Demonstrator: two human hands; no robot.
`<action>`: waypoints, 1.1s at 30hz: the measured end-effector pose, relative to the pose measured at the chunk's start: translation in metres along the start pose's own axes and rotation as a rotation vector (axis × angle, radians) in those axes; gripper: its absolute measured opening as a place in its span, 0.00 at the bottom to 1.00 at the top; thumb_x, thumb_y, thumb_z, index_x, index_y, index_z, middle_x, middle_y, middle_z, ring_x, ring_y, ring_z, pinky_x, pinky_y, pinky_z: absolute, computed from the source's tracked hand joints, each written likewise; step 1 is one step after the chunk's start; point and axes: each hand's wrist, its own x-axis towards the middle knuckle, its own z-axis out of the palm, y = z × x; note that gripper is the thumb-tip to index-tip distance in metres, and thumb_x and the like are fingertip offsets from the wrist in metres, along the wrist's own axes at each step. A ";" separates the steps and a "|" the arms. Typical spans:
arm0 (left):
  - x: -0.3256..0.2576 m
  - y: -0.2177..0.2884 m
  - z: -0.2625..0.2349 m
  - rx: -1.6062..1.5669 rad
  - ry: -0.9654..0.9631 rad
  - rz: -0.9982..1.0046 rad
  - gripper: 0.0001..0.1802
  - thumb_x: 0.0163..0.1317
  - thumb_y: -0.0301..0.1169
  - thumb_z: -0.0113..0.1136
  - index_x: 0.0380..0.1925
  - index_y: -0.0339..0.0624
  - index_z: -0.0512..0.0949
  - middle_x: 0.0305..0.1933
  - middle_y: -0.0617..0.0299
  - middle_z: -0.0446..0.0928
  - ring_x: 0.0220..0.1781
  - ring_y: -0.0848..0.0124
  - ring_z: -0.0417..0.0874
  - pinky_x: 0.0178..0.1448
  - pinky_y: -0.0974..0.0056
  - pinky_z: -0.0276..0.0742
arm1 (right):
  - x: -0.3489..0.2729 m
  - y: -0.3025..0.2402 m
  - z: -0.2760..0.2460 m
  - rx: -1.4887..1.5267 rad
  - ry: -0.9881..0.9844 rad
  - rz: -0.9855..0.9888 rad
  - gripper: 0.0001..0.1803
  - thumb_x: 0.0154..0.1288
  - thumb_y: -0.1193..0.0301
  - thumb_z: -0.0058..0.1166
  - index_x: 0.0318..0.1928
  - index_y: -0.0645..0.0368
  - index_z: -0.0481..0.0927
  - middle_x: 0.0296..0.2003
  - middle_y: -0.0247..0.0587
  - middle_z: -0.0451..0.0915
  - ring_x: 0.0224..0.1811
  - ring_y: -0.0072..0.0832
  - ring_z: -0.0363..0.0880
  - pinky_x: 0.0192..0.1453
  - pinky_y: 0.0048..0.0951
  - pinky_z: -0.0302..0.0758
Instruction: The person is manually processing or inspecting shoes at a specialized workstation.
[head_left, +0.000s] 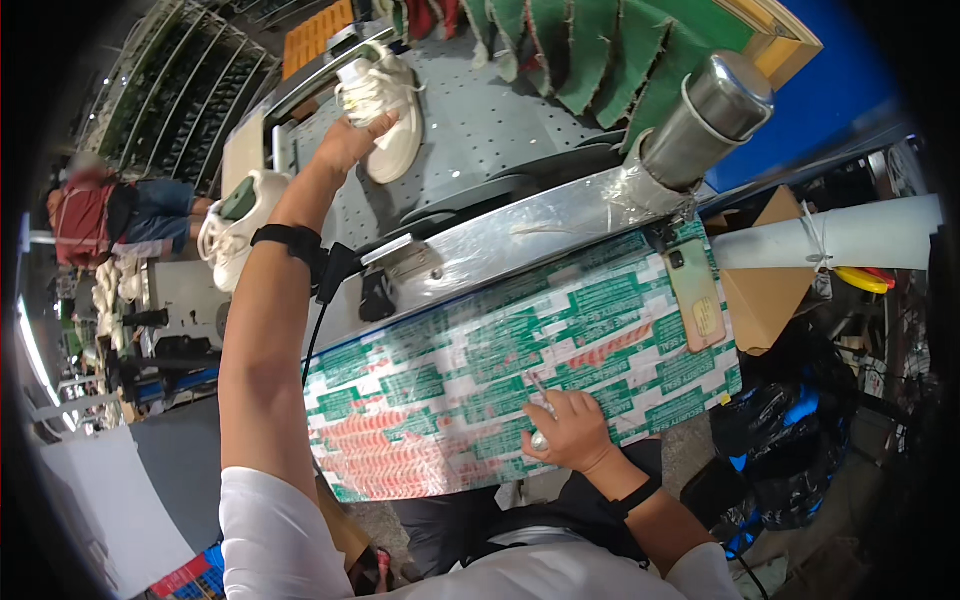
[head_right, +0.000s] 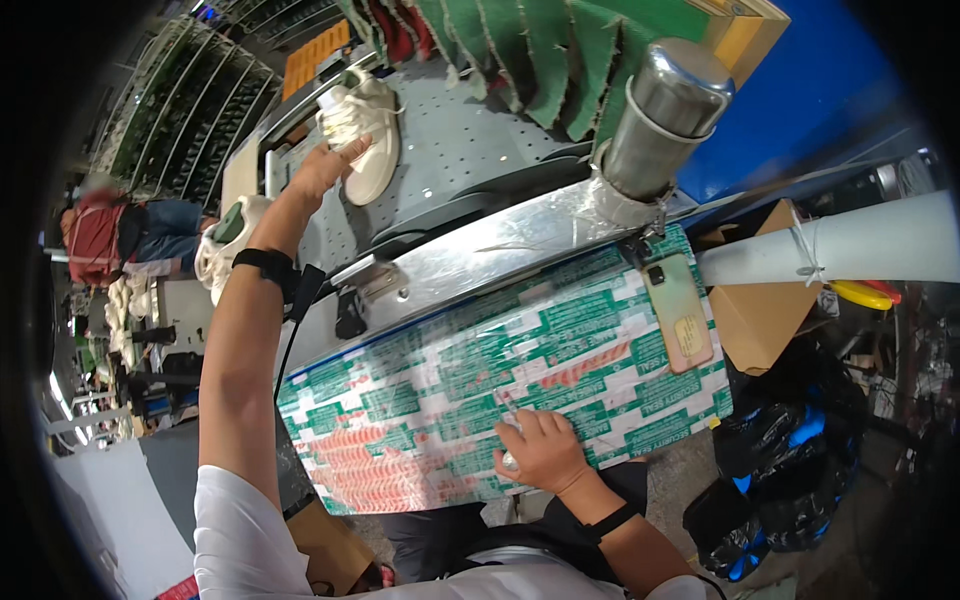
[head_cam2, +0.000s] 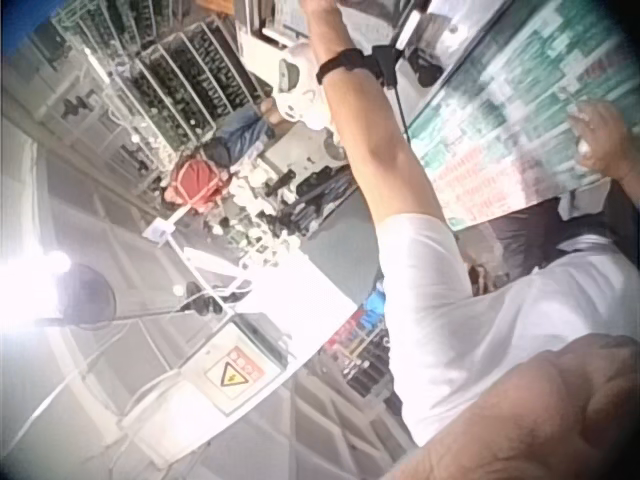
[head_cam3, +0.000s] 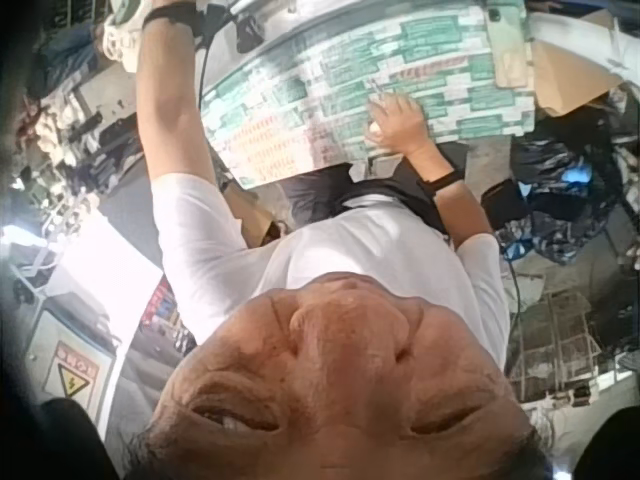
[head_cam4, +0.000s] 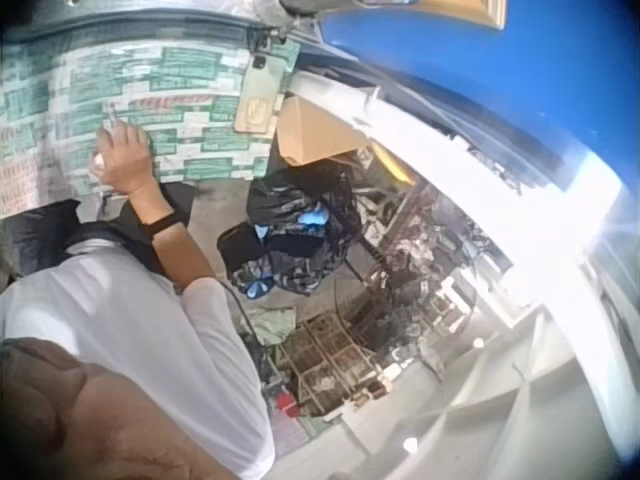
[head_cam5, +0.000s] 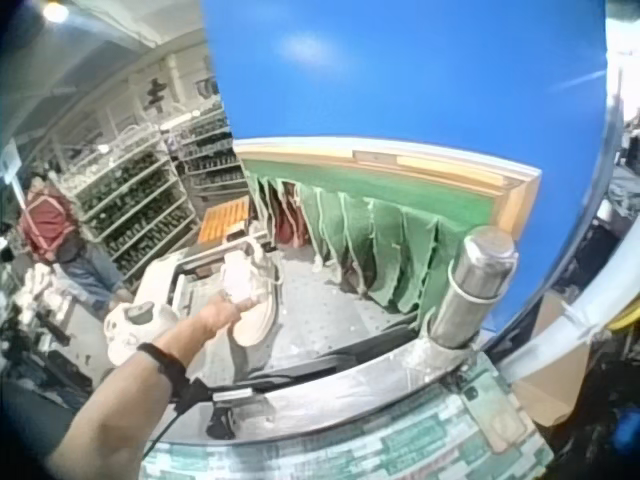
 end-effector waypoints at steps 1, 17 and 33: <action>0.011 -0.003 0.008 -0.006 -0.012 0.006 0.54 0.58 0.62 0.85 0.72 0.29 0.81 0.64 0.42 0.89 0.65 0.56 0.91 0.68 0.55 0.84 | 0.001 0.001 0.000 -0.010 -0.002 0.010 0.21 0.58 0.55 0.72 0.51 0.48 0.91 0.49 0.40 0.84 0.50 0.39 0.84 0.56 0.40 0.80; -0.325 -0.019 -0.017 -0.524 0.108 0.086 0.35 0.73 0.38 0.76 0.72 0.29 0.76 0.62 0.53 0.88 0.57 0.69 0.90 0.61 0.62 0.87 | -0.011 0.000 0.006 0.085 0.094 -0.023 0.20 0.58 0.57 0.72 0.49 0.50 0.89 0.44 0.45 0.80 0.48 0.46 0.82 0.55 0.45 0.80; -0.528 -0.125 0.135 -0.240 0.040 -0.025 0.43 0.73 0.48 0.78 0.76 0.29 0.73 0.62 0.45 0.89 0.52 0.58 0.95 0.59 0.55 0.90 | -0.052 -0.047 -0.037 0.772 0.050 0.532 0.44 0.70 0.66 0.71 0.80 0.75 0.69 0.56 0.57 0.87 0.56 0.45 0.88 0.63 0.45 0.83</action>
